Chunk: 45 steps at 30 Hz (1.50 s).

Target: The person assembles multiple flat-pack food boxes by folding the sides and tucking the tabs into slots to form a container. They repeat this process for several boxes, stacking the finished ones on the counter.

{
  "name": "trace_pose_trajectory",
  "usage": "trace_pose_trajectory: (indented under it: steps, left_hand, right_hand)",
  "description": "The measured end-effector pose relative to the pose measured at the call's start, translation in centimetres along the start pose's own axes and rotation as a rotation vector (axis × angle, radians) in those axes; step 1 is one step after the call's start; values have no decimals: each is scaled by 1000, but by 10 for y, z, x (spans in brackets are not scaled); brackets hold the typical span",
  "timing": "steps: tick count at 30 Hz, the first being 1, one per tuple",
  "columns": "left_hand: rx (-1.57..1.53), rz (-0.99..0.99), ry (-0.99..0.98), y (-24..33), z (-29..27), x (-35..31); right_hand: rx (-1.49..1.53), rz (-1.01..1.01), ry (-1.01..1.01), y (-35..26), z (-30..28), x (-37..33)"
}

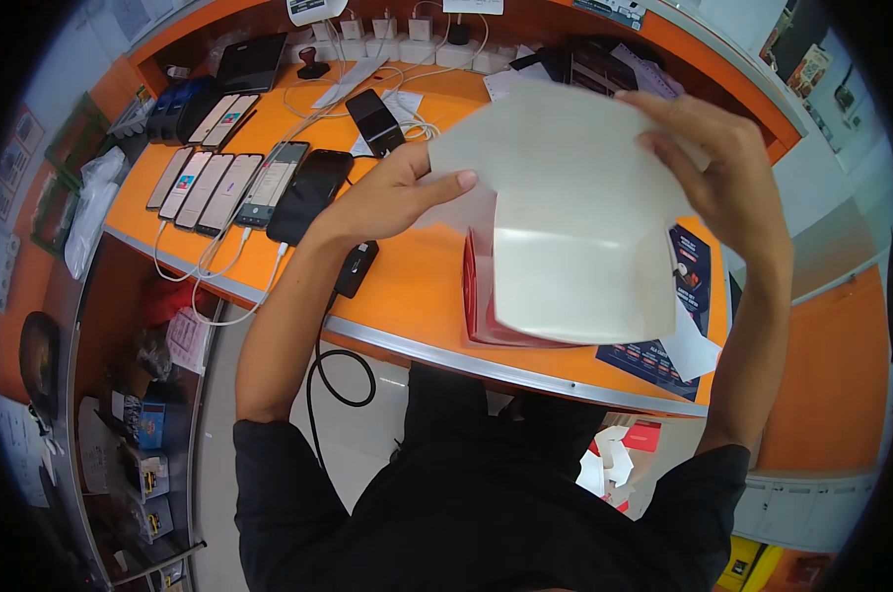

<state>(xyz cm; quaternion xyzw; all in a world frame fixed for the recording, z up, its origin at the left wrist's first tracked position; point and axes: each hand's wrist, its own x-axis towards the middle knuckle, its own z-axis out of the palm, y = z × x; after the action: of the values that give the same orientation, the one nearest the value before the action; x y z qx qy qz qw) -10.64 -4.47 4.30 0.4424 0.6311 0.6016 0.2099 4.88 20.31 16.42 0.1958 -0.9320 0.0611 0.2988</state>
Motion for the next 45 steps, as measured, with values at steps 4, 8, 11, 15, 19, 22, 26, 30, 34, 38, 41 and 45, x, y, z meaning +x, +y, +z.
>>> trace_pose_trajectory:
  steps: [4, 8, 11, 15, 19, 22, 26, 30, 34, 38, 41, 45]
  left_hand:
    - [-102, 127, 39, 5, -5, -13]
    - [27, 92, 74, 16, -2, -16]
    - [146, 15, 203, 12, -2, -16]
    - [237, 133, 330, 6, -2, -24]
    - [266, 145, 324, 9, -5, -31]
    - [588, 389, 580, 19, 15, -29]
    - [1083, 877, 462, 52, 50, -43]
    - [914, 401, -275, 80, 124, -38]
    - [925, 206, -420, 71, 133, -15]
    - [894, 283, -351, 77, 122, -17]
    - [872, 319, -292, 80, 119, -22]
    - [870, 410, -223, 86, 116, -25]
  right_hand:
    - [25, -17, -10, -4, 14, -6]
    - [32, -38, 50, -1, 15, -2]
    - [14, -53, 61, -3, 18, -4]
    - [-141, -82, 364, -15, 19, -19]
    - [136, 372, 516, -33, 53, -91]
    - [537, 659, 390, -46, 76, -123]
    - [788, 809, 321, -56, 75, -127]
    - [940, 848, 307, -57, 84, -121]
    - [1134, 890, 316, -48, 87, -125]
    - [1157, 907, 296, -38, 102, -140]
    - [1081, 884, 218, -37, 110, -142]
    - [1148, 901, 158, -37, 115, -143]
